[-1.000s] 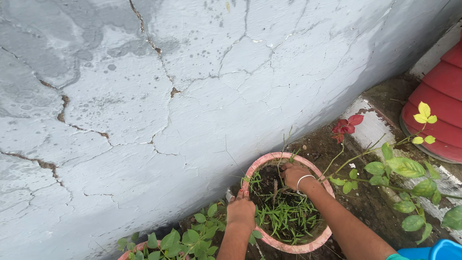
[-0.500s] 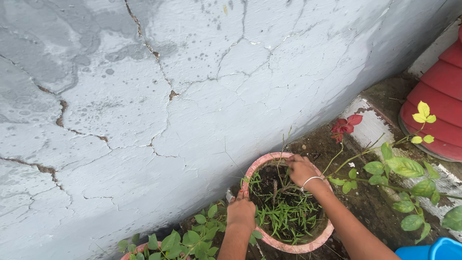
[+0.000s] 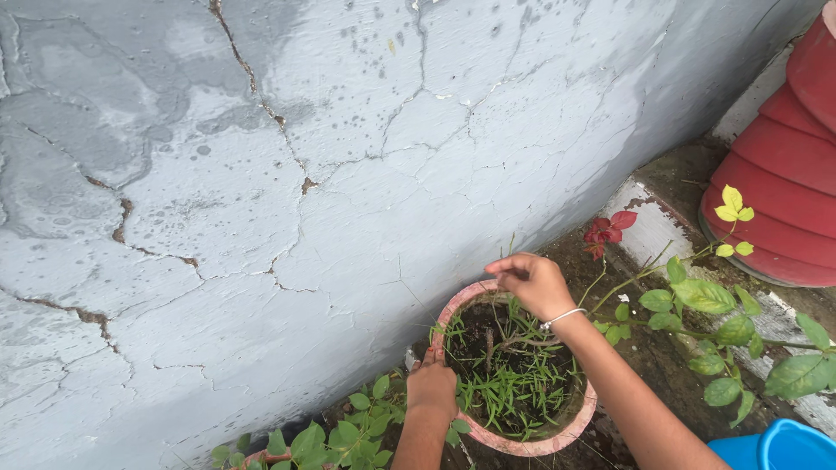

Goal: The person fills a small blue pitcher from a bucket, pours water into several potted plants on a set of outdoor stairs, and then pulls small weeds from the soil of one of the pots by hand.

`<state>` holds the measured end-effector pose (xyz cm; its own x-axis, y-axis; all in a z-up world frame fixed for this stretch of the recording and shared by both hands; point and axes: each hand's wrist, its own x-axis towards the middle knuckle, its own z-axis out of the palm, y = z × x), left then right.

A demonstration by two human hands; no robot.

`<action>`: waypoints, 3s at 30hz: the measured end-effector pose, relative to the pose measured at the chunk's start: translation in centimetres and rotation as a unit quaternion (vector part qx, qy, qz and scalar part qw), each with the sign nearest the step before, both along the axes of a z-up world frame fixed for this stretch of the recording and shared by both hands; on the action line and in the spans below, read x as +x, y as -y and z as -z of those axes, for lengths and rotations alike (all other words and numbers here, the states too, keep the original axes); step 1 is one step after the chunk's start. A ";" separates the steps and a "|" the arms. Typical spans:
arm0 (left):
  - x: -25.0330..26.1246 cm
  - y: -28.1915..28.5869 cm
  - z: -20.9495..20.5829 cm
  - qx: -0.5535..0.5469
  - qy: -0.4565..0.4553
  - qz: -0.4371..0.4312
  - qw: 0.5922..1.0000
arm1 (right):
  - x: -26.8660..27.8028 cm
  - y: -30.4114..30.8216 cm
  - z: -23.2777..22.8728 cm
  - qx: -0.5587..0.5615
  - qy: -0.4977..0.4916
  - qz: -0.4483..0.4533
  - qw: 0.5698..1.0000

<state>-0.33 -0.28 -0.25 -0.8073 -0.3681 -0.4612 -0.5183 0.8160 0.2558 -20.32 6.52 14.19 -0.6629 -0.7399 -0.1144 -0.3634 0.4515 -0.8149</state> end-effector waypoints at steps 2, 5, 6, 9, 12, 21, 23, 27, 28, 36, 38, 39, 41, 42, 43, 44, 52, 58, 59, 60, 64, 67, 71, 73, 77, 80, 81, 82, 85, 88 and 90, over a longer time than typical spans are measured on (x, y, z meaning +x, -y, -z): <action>0.1 -0.1 0.3 -0.008 -0.017 -0.003 1.000 | -2.5 -1.6 2.4 0.047 -0.049 0.045 0.997; 0.4 -0.3 0.2 -0.014 -0.030 -0.003 0.999 | -4.3 -3.7 7.4 0.087 -0.144 0.014 0.986; 0.4 -0.3 0.0 -0.010 -0.020 -0.002 1.000 | -4.5 -3.9 8.9 0.083 -0.119 0.019 0.989; -0.1 -0.2 -0.5 -0.007 -0.010 -0.005 1.000 | -5.5 -3.9 11.3 0.133 -0.165 -0.034 0.977; 0.3 -0.4 -0.7 -0.008 -0.014 -0.009 1.000 | -4.6 -2.9 12.2 0.223 -0.264 -0.170 0.923; -0.2 -0.2 -0.1 -0.014 0.004 -0.007 1.000 | -3.3 -0.5 12.9 0.477 -0.236 -0.193 0.825; -0.1 -0.3 -0.4 -0.003 0.011 -0.008 1.000 | -4.2 -0.8 14.6 0.448 -0.245 -0.180 0.841; -0.3 -0.1 -0.5 0.002 0.016 -0.004 1.000 | -6.2 -2.2 14.7 0.272 -0.286 -0.123 0.911; -0.3 -0.1 -0.2 0.004 0.017 -0.005 1.000 | -5.9 -2.2 13.5 0.211 -0.298 -0.105 0.925; -0.6 -0.4 0.6 -0.021 -0.003 -0.011 1.000 | 6.1 0.3 -1.2 -0.117 -0.276 -0.115 0.947; -0.3 -0.7 -0.9 0.005 0.038 -0.007 0.999 | 7.9 1.7 -2.5 -0.182 -0.289 -0.254 0.905; -0.2 -0.8 -1.4 0.000 0.035 -0.005 0.999 | 8.0 1.8 -2.7 -0.210 -0.292 -0.320 0.876; -0.2 -0.7 -1.5 -0.011 0.027 0.000 1.000 | 6.1 1.2 -2.8 -0.110 -0.151 -0.169 0.968; -0.1 -0.7 -1.2 -0.019 0.011 -0.002 1.000 | 5.1 0.7 -2.2 -0.057 -0.072 -0.091 0.992; -0.1 -0.6 -0.8 -0.026 -0.005 -0.004 1.000 | 3.9 0.1 -1.3 -0.052 -0.063 -0.064 0.995; 0.0 -0.6 -0.6 -0.033 -0.020 -0.008 0.999 | 2.6 -0.5 -0.1 -0.047 -0.054 -0.038 0.997; 0.1 -0.7 -0.5 -0.022 -0.018 -0.009 1.000 | -3.5 -2.9 10.7 0.310 -0.276 -0.222 0.882; -0.1 -0.6 -0.6 -0.016 -0.003 -0.007 1.000 | -2.7 -1.5 13.3 0.475 -0.235 -0.220 0.819; 0.0 -0.7 -0.6 -0.017 -0.002 -0.008 1.000 | -2.7 -1.4 13.6 0.485 -0.230 -0.218 0.815; -0.1 -0.6 -0.5 -0.020 -0.003 -0.007 1.000 | -2.9 -1.3 13.7 0.495 -0.226 -0.215 0.811; -0.2 -0.5 -0.3 -0.024 0.004 -0.001 1.000 | -2.8 -0.9 13.6 0.523 -0.233 -0.217 0.791; -0.4 -0.4 -1.0 -0.019 0.015 0.000 1.000 | -2.4 -0.6 12.7 0.500 -0.216 -0.193 0.816; 0.4 -0.2 -2.9 0.021 0.022 -0.012 0.999 | -1.9 -2.6 10.1 0.321 -0.266 -0.099 0.903; 0.5 1.0 -4.1 0.031 0.025 0.002 0.999 | -1.7 -3.6 7.4 0.192 -0.294 -0.054 0.935; 2.5 2.6 -5.6 -0.005 -0.070 -0.009 0.998 | 1.2 -4.5 1.5 0.025 -0.231 -0.004 0.973; 4.1 2.7 -7.5 0.027 -0.080 -0.034 0.996 | 5.0 -3.2 -2.0 -0.015 -0.157 0.002 0.987; 4.7 2.7 -8.4 0.030 -0.070 -0.028 0.997 | 6.2 -2.5 -2.7 -0.023 -0.138 0.001 0.990; 5.3 2.5 -9.3 0.033 -0.060 -0.022 0.997 | 7.4 -1.8 -3.2 -0.040 -0.118 -0.032 0.992; 7.2 2.1 -12.0 0.019 -0.044 -0.014 0.999 | 10.4 0.7 -3.3 -0.097 -0.026 -0.154 0.983; 9.4 2.0 -15.3 -0.001 -0.039 -0.008 0.999 | 13.0 2.0 -3.6 -0.126 -0.026 -0.188 0.974; 11.1 2.1 -17.7 -0.020 -0.059 -0.006 0.998 | 14.8 2.1 -4.7 -0.129 -0.039 -0.154 0.979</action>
<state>10.74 -2.36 17.44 -0.8504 -0.3941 -0.3485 -0.4962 0.8210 0.2825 -5.48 4.40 18.92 -0.4025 -0.9040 0.1445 -0.5150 0.0931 -0.8521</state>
